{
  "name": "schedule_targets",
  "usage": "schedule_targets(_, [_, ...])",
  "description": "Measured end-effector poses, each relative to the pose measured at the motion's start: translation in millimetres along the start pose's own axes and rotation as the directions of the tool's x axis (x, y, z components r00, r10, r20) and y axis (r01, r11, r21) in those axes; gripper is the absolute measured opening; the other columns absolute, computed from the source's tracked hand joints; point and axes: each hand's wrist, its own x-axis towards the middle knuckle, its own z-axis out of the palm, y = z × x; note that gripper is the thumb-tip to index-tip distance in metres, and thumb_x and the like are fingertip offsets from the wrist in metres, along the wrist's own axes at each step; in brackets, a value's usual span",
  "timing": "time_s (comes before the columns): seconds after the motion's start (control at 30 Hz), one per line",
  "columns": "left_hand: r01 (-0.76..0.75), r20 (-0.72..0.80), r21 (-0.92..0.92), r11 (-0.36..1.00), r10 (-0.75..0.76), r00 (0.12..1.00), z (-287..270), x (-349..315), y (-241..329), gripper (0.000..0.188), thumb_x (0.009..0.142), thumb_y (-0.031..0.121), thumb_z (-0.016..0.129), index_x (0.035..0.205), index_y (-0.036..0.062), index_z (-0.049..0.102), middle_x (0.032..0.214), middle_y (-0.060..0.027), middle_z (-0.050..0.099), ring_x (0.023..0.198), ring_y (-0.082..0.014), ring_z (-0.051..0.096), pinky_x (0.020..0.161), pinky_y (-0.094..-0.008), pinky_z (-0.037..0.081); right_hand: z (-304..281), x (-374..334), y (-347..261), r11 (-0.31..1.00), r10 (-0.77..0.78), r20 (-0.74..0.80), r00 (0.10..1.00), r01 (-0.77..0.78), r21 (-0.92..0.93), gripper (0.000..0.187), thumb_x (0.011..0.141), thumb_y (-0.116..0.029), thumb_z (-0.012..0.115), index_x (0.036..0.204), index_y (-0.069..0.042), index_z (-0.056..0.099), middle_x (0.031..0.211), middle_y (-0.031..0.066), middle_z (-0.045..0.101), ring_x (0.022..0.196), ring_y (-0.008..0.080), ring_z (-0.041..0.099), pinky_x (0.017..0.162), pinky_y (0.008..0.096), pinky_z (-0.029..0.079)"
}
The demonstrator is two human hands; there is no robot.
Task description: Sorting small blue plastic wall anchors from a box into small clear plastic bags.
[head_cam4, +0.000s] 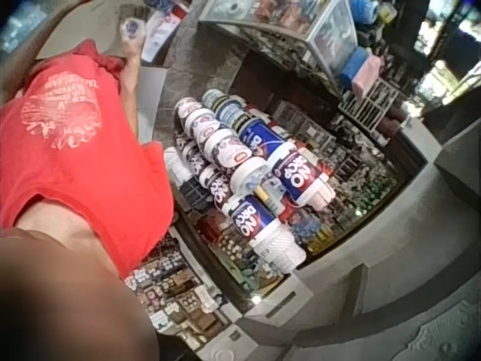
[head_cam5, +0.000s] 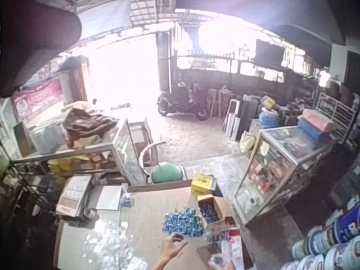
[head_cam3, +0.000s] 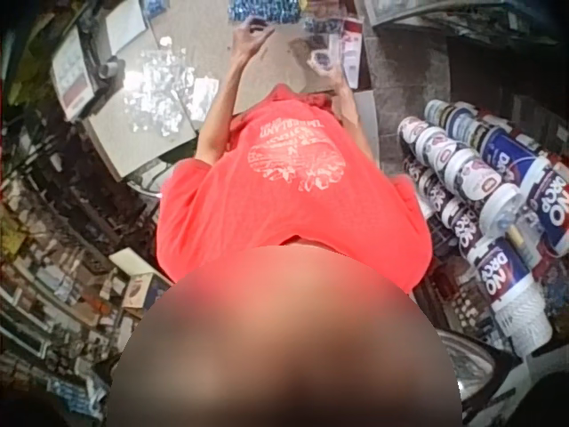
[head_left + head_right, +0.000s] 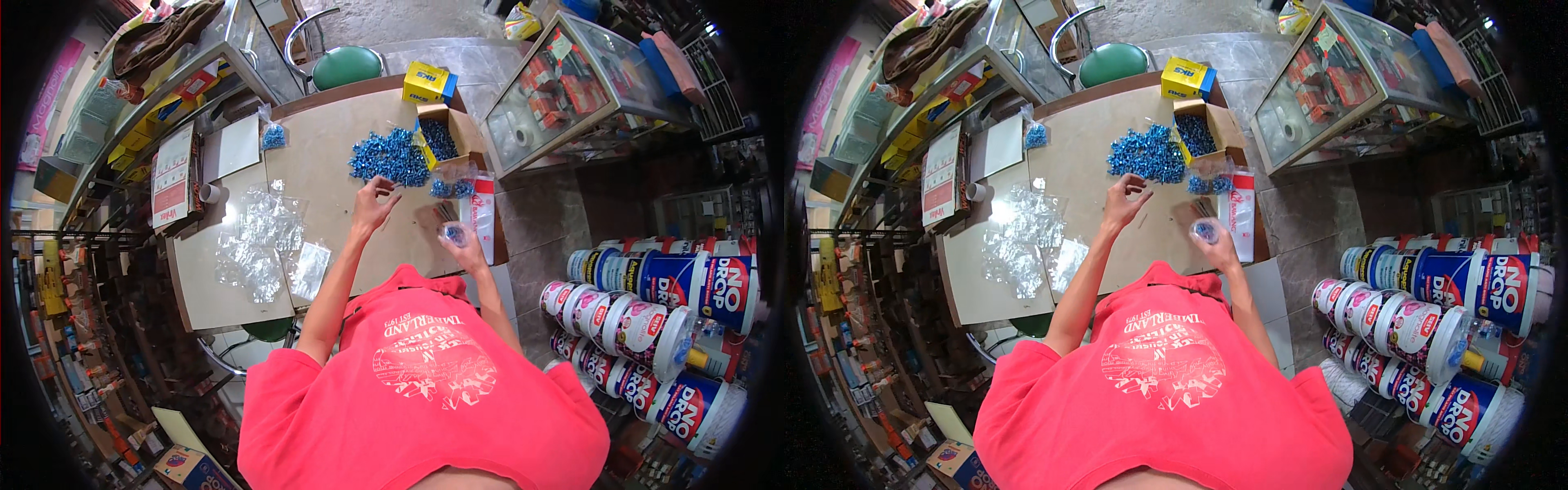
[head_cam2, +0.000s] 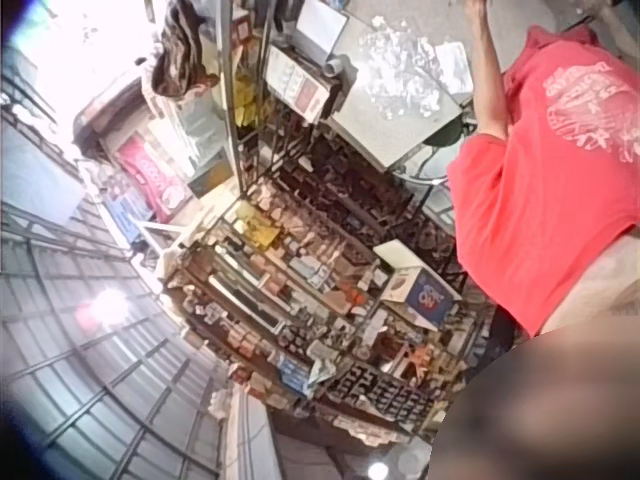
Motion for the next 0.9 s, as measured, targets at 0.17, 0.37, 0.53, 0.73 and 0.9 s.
schedule_targets(0.17, [0.028,0.022,0.192,0.981,-0.033,0.999,30.2,12.9,-69.9,0.029,0.070,0.013,0.074,0.093,0.0043,0.059,0.087,-0.0115,0.067,0.080,-0.0266,0.065,0.071,-0.0363,0.052,-14.9,-38.6,32.0,0.980,0.187,-0.093,0.978,-0.179,0.090,0.024,0.078,-0.013,0.072,0.095,-0.001,0.060,0.081,0.0020,0.061,0.074,0.0080,0.056,0.067,0.0250,0.048])
schedule_targets(0.37, [0.101,-0.061,0.282,0.954,-0.087,0.994,58.6,13.1,-97.3,0.019,0.077,0.011,0.061,0.096,0.0083,0.058,0.086,-0.0174,0.064,0.082,-0.0363,0.061,0.070,-0.0445,0.049,-21.6,-76.5,59.1,0.960,0.274,-0.164,0.948,-0.259,0.104,0.032,0.077,-0.016,0.073,0.102,-0.001,0.060,0.083,0.0023,0.062,0.075,0.0098,0.056,0.068,0.0259,0.048])
schedule_targets(0.53, [0.052,-0.126,0.373,0.926,-0.005,0.992,75.9,12.5,-93.7,0.016,0.077,0.005,0.059,0.092,0.0098,0.057,0.087,-0.0107,0.064,0.085,-0.0320,0.059,0.073,-0.0427,0.047,-34.0,-87.7,64.3,0.968,0.247,-0.189,0.951,-0.233,0.092,0.032,0.076,-0.009,0.073,0.104,-0.002,0.059,0.089,0.0027,0.063,0.080,0.0101,0.058,0.072,0.0259,0.049])
schedule_targets(0.73, [0.058,-0.153,0.420,0.906,0.008,0.988,68.6,14.1,-99.1,0.019,0.075,0.000,0.057,0.091,0.0102,0.057,0.084,-0.0096,0.063,0.085,-0.0310,0.058,0.074,-0.0423,0.046,-40.3,-68.8,53.6,0.983,0.181,-0.198,0.963,-0.179,0.029,0.028,0.075,-0.010,0.074,0.098,-0.001,0.061,0.085,0.0020,0.064,0.078,0.0098,0.058,0.072,0.0258,0.049])
schedule_targets(0.9, [0.023,-0.162,0.300,0.954,0.027,0.986,64.1,9.8,-110.0,0.018,0.076,-0.001,0.058,0.092,0.0082,0.059,0.081,-0.0110,0.065,0.081,-0.0290,0.062,0.073,-0.0399,0.048,-38.0,-47.2,44.9,0.978,0.207,-0.159,0.965,-0.208,0.008,0.030,0.075,-0.013,0.075,0.099,0.000,0.063,0.088,0.0041,0.066,0.079,0.0103,0.060,0.072,0.0267,0.050])
